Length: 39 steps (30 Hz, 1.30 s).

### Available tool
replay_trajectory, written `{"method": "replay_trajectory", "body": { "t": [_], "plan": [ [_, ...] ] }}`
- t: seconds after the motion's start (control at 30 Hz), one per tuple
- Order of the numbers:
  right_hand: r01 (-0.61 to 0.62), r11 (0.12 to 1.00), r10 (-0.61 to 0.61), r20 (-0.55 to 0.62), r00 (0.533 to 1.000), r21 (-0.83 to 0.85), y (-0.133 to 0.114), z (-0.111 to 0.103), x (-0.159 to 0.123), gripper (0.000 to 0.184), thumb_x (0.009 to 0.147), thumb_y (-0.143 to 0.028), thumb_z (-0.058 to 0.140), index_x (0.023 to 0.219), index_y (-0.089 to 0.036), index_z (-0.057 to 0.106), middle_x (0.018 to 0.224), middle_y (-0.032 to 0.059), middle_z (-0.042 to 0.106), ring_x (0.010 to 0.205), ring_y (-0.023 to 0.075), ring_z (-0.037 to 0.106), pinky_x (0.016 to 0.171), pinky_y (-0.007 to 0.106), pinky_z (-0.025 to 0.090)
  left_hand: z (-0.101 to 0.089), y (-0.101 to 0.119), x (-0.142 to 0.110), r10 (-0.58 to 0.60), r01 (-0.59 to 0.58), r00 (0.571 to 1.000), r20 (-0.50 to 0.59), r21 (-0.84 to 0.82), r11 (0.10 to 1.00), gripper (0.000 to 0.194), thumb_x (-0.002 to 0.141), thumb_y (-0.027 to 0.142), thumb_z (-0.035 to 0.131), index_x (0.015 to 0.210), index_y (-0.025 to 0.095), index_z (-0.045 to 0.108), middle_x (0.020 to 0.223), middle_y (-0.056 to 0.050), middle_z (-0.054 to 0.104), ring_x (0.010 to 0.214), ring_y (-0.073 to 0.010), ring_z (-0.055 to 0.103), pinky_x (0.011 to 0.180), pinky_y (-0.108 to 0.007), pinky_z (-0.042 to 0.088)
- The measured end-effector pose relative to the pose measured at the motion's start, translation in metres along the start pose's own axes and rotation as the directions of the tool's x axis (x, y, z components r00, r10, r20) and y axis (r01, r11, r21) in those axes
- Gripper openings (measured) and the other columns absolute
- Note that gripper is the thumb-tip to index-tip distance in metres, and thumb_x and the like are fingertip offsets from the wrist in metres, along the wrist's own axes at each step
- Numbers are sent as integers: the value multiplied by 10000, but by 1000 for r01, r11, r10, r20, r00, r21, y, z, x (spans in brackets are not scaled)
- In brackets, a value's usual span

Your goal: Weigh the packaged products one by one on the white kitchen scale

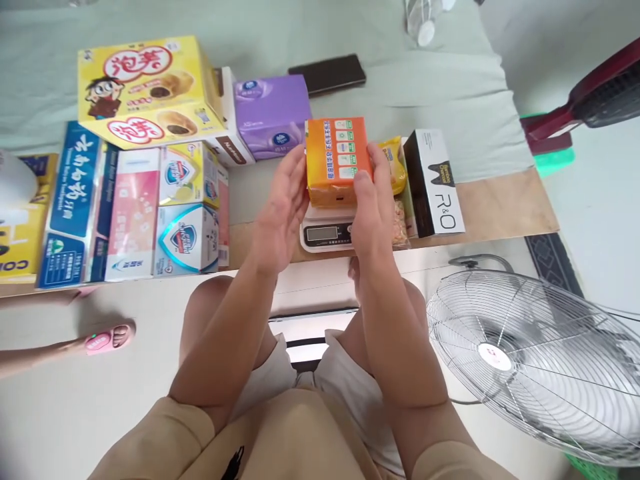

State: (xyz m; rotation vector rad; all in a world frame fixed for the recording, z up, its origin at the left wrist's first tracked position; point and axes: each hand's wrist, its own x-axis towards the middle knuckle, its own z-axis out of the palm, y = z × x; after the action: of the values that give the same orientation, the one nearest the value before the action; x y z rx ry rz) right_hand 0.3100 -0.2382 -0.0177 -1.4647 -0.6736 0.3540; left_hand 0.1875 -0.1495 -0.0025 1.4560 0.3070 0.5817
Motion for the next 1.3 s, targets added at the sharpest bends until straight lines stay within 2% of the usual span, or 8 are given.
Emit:
{"method": "replay_trajectory", "body": {
  "t": [0.1, 0.23, 0.37, 0.57, 0.73, 1.0, 1.17, 1.3],
  "plan": [
    [119, 986, -128, -76, 989, -113, 0, -2, 1, 481, 1048, -558, 393, 1470, -360, 513, 1595, 23, 510, 1608, 263, 399, 1355, 553, 312, -7, 1, -4, 51, -46, 995, -86, 58, 997, 774, 966, 793, 410, 1589, 341, 335, 1801, 26, 246, 1717, -287, 98, 1402, -443, 163],
    [398, 907, -417, -165, 894, -136, 6, -8, 6, 456, 1064, -509, 375, 1475, -363, 509, 1598, 10, 443, 1681, 284, 240, 1396, 561, 185, -19, -2, -11, 153, -134, 959, -237, 96, 986, 757, 951, 796, 457, 1561, 359, 356, 1785, 18, 281, 1720, -255, 88, 1410, -442, 90],
    [328, 943, -332, -137, 933, -56, 12, -5, 7, 444, 1069, -524, 365, 1477, -390, 477, 1614, 8, 403, 1685, 298, 214, 1398, 560, 178, -24, -6, -17, 78, -70, 967, -243, 41, 997, 711, 944, 777, 459, 1529, 375, 417, 1747, 26, 346, 1716, -267, 117, 1409, -459, 109],
    [348, 937, -348, -176, 921, -31, 12, 6, 5, 434, 1048, -508, 411, 1446, -362, 508, 1573, 16, 434, 1645, 294, 306, 1383, 560, 247, -23, -10, -20, 30, -29, 968, -250, 9, 1000, 753, 904, 805, 494, 1502, 347, 467, 1731, 14, 386, 1708, -262, 161, 1408, -415, 142],
    [325, 937, -337, -87, 938, -125, 18, -2, 9, 496, 1052, -589, 292, 1500, -392, 372, 1621, 18, 344, 1685, 325, 182, 1384, 589, 201, -25, -13, -20, -10, 18, 963, -268, 31, 999, 718, 926, 780, 478, 1514, 368, 474, 1748, 56, 357, 1709, -231, 161, 1405, -370, 186],
    [277, 950, -297, -139, 945, -143, 13, -6, 10, 503, 1031, -575, 342, 1477, -357, 428, 1585, 50, 417, 1652, 315, 280, 1349, 555, 306, -30, -30, -19, -18, 44, 980, -197, 129, 991, 721, 926, 797, 408, 1499, 387, 565, 1649, -16, 516, 1666, -342, 280, 1392, -543, 203],
    [254, 959, -269, -130, 954, -121, 12, -8, 8, 517, 1032, -593, 351, 1494, -374, 429, 1612, 33, 419, 1652, 319, 287, 1351, 545, 310, -29, -34, -18, -53, 66, 986, -161, 78, 995, 776, 942, 799, 401, 1597, 384, 434, 1698, 2, 471, 1677, -279, 277, 1397, -494, 226],
    [195, 974, -209, -126, 970, -119, 8, -5, 5, 472, 1024, -574, 432, 1453, -384, 490, 1605, 25, 475, 1609, 301, 379, 1334, 541, 351, -22, -27, -18, -87, 96, 989, -116, 73, 993, 912, 959, 815, 377, 1684, 271, 274, 1775, -55, 341, 1698, -258, 208, 1408, -450, 196]
  ]
}}
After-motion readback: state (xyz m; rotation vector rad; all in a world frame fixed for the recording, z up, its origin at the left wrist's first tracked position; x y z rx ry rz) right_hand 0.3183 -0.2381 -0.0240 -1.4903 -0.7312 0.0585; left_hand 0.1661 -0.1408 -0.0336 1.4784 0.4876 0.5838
